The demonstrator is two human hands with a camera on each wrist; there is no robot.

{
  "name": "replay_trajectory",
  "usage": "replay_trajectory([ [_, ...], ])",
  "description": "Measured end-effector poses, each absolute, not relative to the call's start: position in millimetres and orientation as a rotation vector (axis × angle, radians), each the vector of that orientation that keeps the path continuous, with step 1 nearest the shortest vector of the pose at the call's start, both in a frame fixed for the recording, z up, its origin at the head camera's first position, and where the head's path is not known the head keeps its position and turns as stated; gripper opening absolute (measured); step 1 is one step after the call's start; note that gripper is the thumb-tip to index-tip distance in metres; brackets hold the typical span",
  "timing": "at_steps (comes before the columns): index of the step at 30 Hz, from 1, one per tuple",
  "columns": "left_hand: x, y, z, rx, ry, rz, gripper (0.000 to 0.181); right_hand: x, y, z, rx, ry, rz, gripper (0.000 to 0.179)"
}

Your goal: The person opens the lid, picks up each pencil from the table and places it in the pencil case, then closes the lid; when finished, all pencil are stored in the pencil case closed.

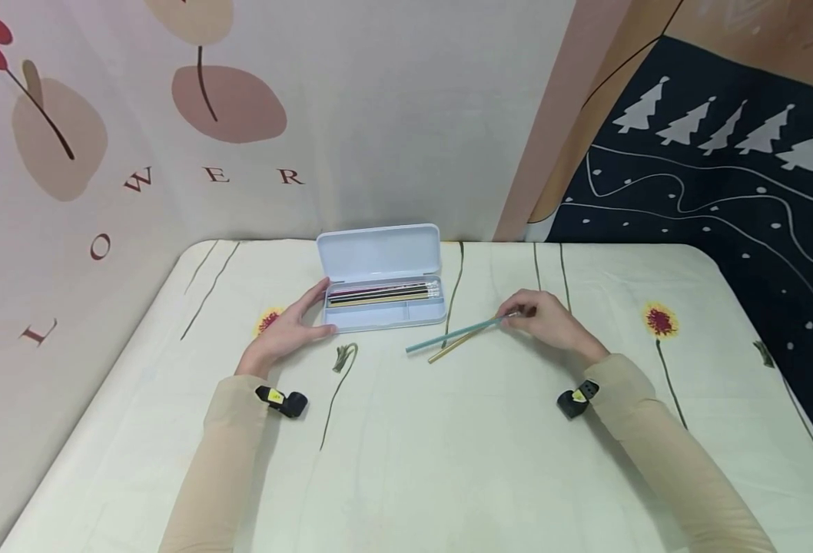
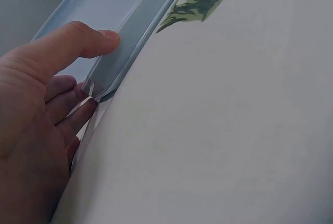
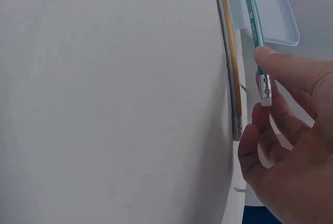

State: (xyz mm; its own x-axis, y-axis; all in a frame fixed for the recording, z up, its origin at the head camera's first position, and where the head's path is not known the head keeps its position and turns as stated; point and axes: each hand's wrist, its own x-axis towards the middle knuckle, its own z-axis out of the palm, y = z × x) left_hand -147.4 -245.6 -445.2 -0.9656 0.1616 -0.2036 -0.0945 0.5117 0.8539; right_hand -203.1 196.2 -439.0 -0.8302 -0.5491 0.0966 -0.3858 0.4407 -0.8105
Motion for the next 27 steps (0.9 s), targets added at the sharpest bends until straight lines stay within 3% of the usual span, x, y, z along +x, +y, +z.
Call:
replay_trajectory([
  [27,-148,-246,-446,0.070,2.493,1.452,0.095,-200,149,-411,-0.675,2.578,-1.415,0.013],
])
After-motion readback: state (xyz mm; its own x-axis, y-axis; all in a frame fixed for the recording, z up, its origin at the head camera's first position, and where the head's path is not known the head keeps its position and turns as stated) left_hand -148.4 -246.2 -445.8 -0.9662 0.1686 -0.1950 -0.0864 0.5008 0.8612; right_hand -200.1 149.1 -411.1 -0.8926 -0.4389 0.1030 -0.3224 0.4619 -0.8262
